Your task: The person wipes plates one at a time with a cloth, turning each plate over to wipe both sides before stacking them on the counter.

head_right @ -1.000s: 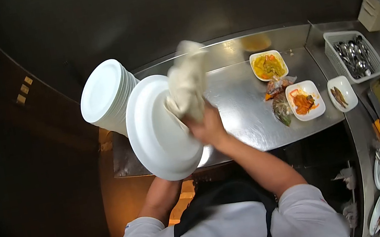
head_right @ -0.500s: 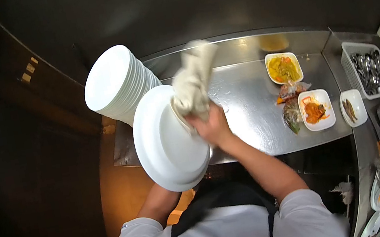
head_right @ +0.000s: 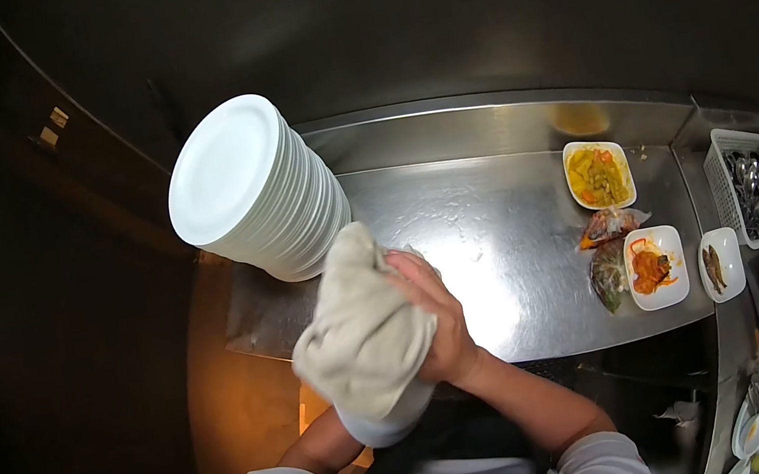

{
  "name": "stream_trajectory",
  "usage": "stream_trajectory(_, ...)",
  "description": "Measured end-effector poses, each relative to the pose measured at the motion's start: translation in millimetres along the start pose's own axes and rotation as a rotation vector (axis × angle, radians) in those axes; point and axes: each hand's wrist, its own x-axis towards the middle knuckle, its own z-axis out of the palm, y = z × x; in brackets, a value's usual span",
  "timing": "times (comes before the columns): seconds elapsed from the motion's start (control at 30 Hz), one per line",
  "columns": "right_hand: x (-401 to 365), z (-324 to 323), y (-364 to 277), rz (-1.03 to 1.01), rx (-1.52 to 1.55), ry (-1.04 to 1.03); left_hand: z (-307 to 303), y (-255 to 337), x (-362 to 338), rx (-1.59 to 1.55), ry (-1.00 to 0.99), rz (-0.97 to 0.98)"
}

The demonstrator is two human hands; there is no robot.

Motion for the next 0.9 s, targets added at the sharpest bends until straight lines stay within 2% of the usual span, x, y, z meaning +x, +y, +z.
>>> stream_trajectory(0.07,-14.7,4.5,5.9,0.316,0.098,0.016,15.7,-1.3,5.3,-0.016,-0.015,0.008)
stream_trajectory(0.1,-26.4,1.2,24.1,0.288,-0.116,-0.154,23.2,-0.6,8.3,-0.024,-0.021,0.015)
stream_trajectory(0.23,-87.2,9.3,44.9,0.2,-0.059,-0.148,17.0,4.1,12.0,-0.021,-0.015,0.017)
stream_trajectory(0.43,-139.5,17.6,31.7,0.003,-0.091,-0.107,-17.1,5.0,6.2,-0.009,0.052,0.003)
stream_trajectory(0.9,-155.2,16.3,10.9,-0.169,-0.112,-0.058,-8.4,-1.1,-23.5,-0.03,0.064,-0.014)
